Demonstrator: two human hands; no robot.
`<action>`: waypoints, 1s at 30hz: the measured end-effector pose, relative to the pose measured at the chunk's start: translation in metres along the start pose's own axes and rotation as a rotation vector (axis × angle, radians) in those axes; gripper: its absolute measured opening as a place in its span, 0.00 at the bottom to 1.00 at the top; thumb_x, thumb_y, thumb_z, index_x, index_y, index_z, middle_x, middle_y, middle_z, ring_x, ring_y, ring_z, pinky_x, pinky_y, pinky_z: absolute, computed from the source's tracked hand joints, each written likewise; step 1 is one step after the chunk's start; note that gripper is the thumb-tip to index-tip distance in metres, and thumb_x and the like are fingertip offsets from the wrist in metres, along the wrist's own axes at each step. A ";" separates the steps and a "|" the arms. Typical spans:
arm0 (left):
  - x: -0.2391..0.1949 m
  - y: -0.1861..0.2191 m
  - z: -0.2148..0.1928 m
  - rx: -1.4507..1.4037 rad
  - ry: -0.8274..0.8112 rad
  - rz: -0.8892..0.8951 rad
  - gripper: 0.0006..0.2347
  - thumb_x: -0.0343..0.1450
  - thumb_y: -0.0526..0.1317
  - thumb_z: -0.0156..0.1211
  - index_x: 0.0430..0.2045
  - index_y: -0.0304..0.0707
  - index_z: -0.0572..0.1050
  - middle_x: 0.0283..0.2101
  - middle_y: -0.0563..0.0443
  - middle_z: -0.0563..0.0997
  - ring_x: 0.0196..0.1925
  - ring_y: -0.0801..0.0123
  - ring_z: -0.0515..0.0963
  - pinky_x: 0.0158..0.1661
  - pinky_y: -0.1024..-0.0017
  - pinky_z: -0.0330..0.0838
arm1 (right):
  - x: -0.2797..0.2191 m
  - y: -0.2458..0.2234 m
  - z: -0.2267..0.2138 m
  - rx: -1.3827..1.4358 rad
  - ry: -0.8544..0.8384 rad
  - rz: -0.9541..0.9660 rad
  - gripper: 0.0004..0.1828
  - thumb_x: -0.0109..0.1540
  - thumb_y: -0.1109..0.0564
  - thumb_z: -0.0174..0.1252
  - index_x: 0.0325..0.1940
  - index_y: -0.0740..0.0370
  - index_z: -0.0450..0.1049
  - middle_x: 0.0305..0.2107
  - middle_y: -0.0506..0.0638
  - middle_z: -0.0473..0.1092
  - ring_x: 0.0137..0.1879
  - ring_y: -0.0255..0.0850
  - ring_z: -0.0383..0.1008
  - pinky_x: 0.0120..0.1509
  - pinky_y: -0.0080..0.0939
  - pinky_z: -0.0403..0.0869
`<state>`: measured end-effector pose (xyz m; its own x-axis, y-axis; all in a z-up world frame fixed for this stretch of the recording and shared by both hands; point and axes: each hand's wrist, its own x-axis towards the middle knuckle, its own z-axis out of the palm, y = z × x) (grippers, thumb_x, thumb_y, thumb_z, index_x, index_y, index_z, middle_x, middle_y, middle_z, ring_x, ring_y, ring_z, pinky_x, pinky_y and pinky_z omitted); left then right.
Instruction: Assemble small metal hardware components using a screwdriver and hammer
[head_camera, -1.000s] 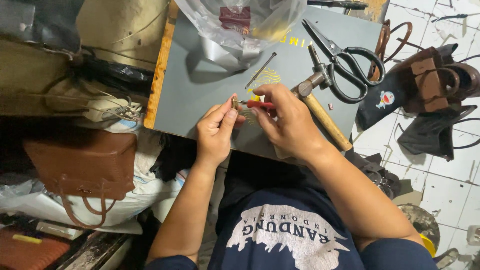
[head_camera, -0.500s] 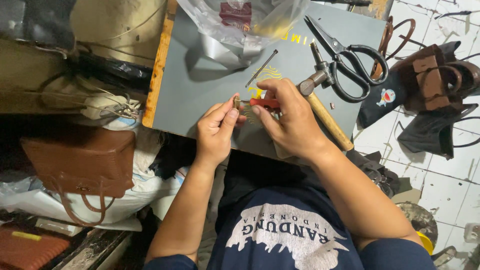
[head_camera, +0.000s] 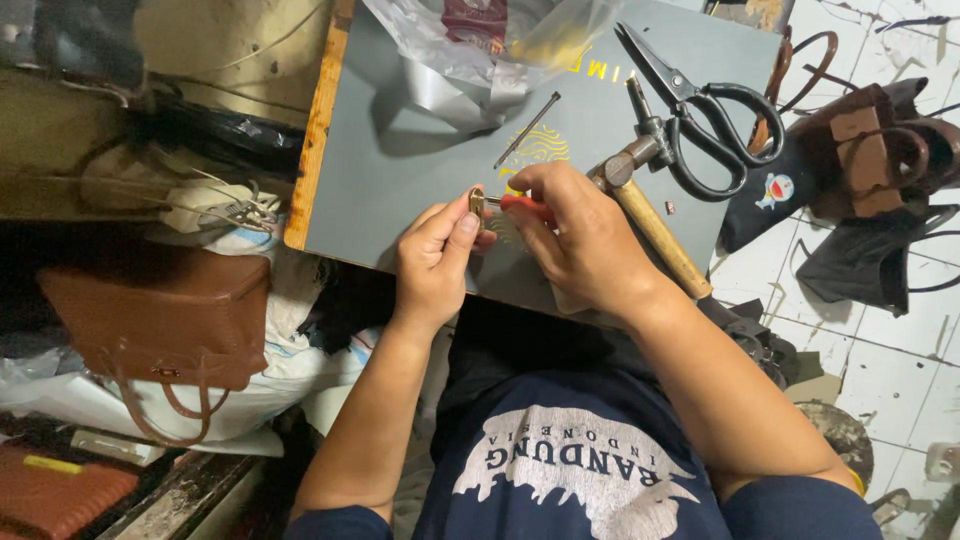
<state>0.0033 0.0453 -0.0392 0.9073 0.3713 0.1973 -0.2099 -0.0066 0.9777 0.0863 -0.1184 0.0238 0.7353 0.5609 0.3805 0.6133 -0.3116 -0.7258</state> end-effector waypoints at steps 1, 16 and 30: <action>0.000 0.000 0.000 -0.001 0.000 -0.002 0.11 0.77 0.32 0.55 0.52 0.27 0.78 0.37 0.34 0.82 0.34 0.55 0.87 0.33 0.63 0.85 | -0.001 0.003 0.001 0.000 -0.001 0.002 0.14 0.64 0.61 0.66 0.52 0.60 0.73 0.29 0.53 0.70 0.32 0.52 0.76 0.37 0.48 0.76; 0.004 0.004 0.002 -0.018 0.002 -0.189 0.14 0.78 0.34 0.52 0.56 0.26 0.74 0.41 0.39 0.85 0.39 0.64 0.85 0.38 0.68 0.85 | 0.006 -0.001 -0.019 -0.016 -0.209 0.119 0.14 0.67 0.58 0.61 0.56 0.61 0.74 0.33 0.61 0.73 0.40 0.62 0.78 0.40 0.57 0.76; 0.007 0.009 -0.028 1.021 0.017 0.298 0.17 0.66 0.47 0.70 0.47 0.47 0.81 0.41 0.53 0.74 0.42 0.53 0.76 0.41 0.56 0.70 | 0.024 -0.012 -0.018 -0.167 -0.155 -0.136 0.09 0.64 0.64 0.66 0.47 0.60 0.77 0.29 0.52 0.70 0.37 0.50 0.76 0.40 0.49 0.76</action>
<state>-0.0030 0.0741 -0.0311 0.8627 0.2395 0.4453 -0.0102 -0.8723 0.4888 0.1020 -0.1149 0.0515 0.5976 0.7130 0.3667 0.7522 -0.3402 -0.5644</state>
